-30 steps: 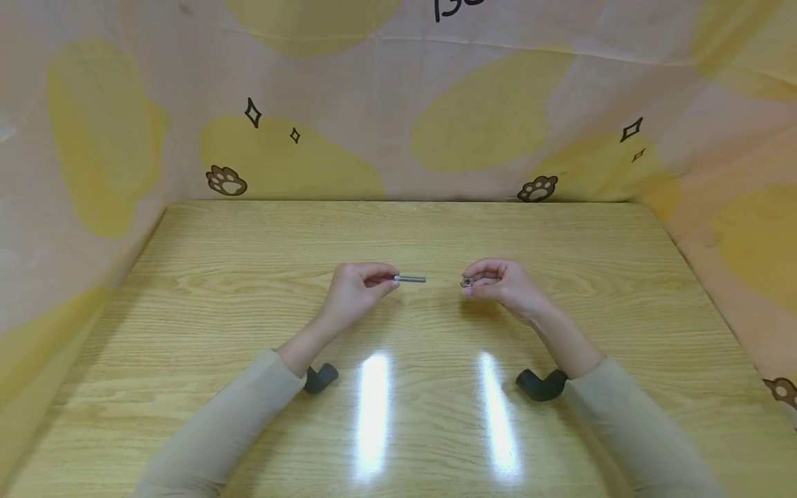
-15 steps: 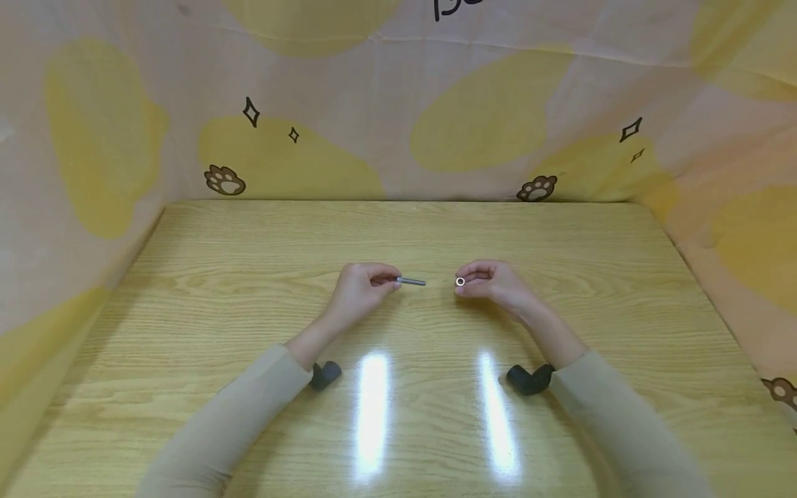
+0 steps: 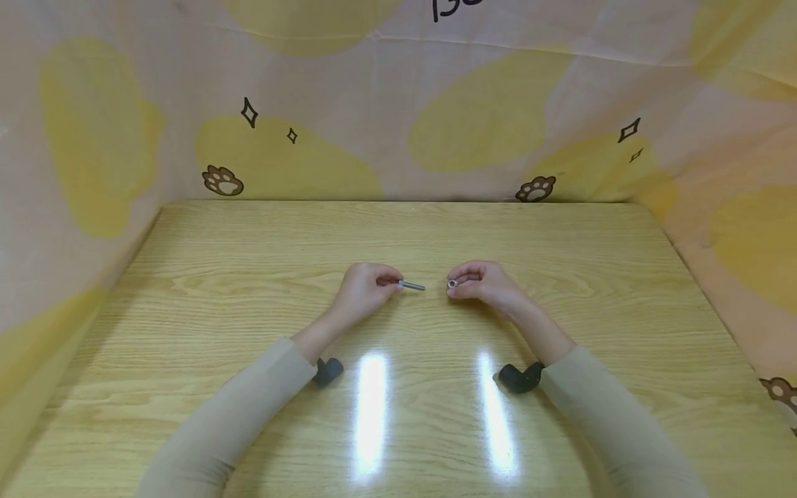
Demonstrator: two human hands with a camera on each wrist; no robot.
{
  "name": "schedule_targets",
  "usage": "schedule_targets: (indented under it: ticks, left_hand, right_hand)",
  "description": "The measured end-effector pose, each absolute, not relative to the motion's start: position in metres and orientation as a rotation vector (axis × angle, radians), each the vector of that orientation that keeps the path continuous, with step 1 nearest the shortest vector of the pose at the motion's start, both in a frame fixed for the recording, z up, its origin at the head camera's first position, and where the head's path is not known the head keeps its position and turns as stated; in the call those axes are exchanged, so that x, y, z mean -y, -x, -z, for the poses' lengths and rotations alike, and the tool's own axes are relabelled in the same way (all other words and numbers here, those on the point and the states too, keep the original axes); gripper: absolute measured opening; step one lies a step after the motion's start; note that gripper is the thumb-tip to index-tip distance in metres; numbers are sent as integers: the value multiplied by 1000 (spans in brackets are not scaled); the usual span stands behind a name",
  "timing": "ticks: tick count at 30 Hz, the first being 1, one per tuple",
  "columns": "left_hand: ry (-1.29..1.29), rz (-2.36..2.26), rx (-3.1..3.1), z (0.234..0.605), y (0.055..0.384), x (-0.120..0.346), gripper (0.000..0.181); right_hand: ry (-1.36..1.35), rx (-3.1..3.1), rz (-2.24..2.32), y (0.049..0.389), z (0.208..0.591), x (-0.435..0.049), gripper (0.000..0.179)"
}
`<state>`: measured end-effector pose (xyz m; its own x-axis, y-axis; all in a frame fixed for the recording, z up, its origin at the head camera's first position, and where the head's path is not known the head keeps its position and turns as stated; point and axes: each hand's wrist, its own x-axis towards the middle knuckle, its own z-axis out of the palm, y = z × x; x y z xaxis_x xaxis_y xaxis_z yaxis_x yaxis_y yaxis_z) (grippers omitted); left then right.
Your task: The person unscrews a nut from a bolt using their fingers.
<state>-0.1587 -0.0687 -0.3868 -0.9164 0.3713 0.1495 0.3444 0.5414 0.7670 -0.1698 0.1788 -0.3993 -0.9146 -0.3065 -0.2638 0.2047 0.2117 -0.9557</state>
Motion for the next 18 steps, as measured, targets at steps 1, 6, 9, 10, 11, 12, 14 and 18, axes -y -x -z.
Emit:
schedule_targets:
  ticks: [1, 6, 9, 10, 11, 12, 14, 18]
  left_hand:
    - [-631, -1339, -2731, 387, 159, 69, 11]
    - [-622, -1286, -2747, 389, 161, 70, 11]
    - [-608, -1259, -2742, 390, 162, 69, 10]
    - [-606, -1251, -2739, 390, 162, 69, 10]
    - [-600, -1243, -2737, 390, 162, 69, 9]
    - [-596, -1237, -2734, 390, 162, 69, 9]
    - [-593, -1223, -2736, 390, 162, 70, 9]
    - [-593, -1210, -2740, 390, 162, 70, 9]
  right_hand:
    - [92, -2100, 1741, 170, 400, -178, 35]
    - [73, -2165, 1666, 173, 403, -174, 32]
    - [62, -2202, 1609, 174, 403, -171, 31]
    - [58, -2209, 1596, 175, 403, -169, 30]
    - [61, -2217, 1581, 175, 403, -168, 30]
    - [58, -2221, 1568, 176, 403, -167, 30]
    - [62, -2231, 1542, 177, 402, -166, 29]
    - [76, -2262, 1491, 177, 400, -163, 28]
